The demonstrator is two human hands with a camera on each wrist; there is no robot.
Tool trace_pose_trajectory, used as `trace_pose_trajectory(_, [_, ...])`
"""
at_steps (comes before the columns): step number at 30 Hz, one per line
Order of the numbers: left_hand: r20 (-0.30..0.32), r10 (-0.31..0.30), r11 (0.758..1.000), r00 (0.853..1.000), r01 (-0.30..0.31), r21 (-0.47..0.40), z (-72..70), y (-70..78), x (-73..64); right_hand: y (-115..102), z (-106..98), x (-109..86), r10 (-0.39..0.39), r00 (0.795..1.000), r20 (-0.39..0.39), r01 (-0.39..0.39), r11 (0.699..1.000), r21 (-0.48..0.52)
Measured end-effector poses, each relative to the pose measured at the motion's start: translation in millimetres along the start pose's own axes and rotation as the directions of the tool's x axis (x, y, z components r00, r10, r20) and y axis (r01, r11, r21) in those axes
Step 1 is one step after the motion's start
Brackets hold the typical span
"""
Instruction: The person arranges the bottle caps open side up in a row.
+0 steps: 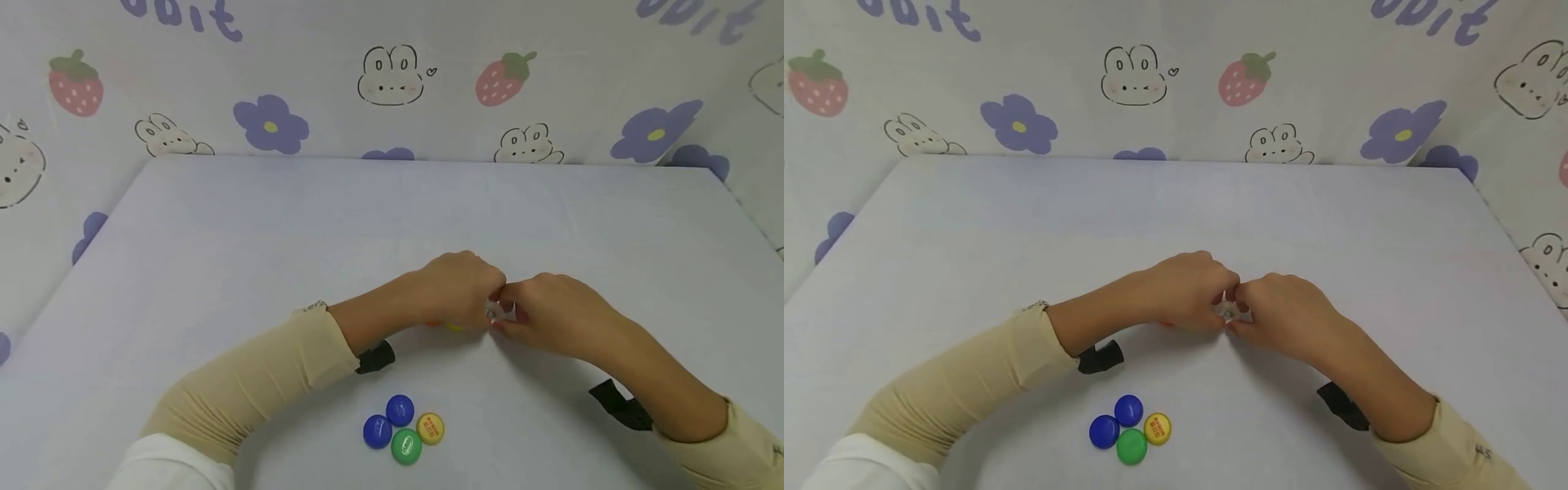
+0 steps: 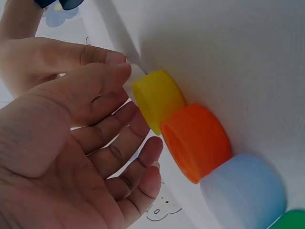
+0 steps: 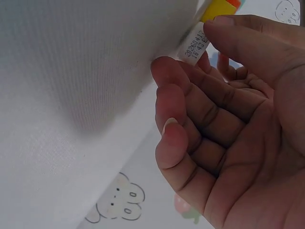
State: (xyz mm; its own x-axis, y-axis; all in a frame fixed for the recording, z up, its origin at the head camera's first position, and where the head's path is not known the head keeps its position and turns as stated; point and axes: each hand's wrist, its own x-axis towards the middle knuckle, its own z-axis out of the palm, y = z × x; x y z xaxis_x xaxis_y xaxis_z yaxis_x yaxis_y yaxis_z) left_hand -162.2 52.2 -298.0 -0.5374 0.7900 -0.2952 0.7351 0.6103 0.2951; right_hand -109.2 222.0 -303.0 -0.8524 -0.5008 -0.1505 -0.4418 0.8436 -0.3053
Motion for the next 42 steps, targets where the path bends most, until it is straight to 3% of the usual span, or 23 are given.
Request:
trace_pose_trajectory(5, [-0.015, -0.012, 1.0, 1.0, 0.012, -0.006, 7.4, -2.7, -1.6, 1.2, 1.1, 2.4, 0.007, 1.0, 0.018, -0.008, 1.0, 0.022])
trace_pose_trajectory(9, [-0.054, -0.034, 0.999, 0.998, 0.036, 0.039, 12.6, -3.7, -11.2, 0.6, 0.8, 2.9, 0.054, 0.998, 0.039, -0.054, 0.998, 0.014])
trace_pose_trajectory(14, [-0.139, -0.099, 0.993, 0.985, 0.107, 0.051, 21.8, -3.4, -42.2, -3.0, 0.2, -1.0, 0.14, 0.986, 0.092, -0.137, 0.99, -0.042])
trace_pose_trajectory(18, [-0.222, -0.103, 0.994, 0.97, 0.106, 0.002, 32.7, -3.6, -75.9, -12.0, 0.9, -12.7, 0.234, 0.956, 0.177, -0.209, 0.967, -0.149])
trace_pose_trajectory(20, [-0.231, -0.089, 0.996, 0.969, 0.086, -0.024, 38.1, -3.7, -92.9, -19.4, 3.9, -21.3, 0.24, 0.95, 0.201, -0.199, 0.958, -0.205])
trace_pose_trajectory(24, [-0.159, -0.055, 0.993, 0.986, 0.037, -0.115, 46.1, 0.3, -124.3, -37.5, 17.0, -37.3, 0.131, 0.977, 0.171, -0.086, 0.965, -0.247])
trace_pose_trajectory(28, [-0.119, 0.026, 0.991, 0.993, -0.041, -0.125, 54.6, 9.8, -144.7, -57.9, 31.7, -44.8, -0.04, 0.989, 0.144, 0.064, 0.983, -0.173])
trace_pose_trajectory(31, [-0.133, 0.064, 0.995, 0.989, -0.073, -0.064, 62.2, 15.6, -146.4, -70.1, 40.9, -45.5, -0.119, 0.977, 0.178, 0.138, 0.986, -0.098])
trace_pose_trajectory(34, [-0.13, 0.057, 0.997, 0.99, -0.065, -0.052, 69.5, 18.4, -141.1, -78.6, 49.6, -43.6, -0.161, 0.969, 0.187, 0.177, 0.982, -0.07])
trace_pose_trajectory(42, [-0.166, 0.019, 0.999, 0.986, -0.024, -0.028, 74.6, 20.6, -136.2, -89.3, 58.4, -37.7, -0.192, 0.975, 0.108, 0.199, 0.978, -0.056])
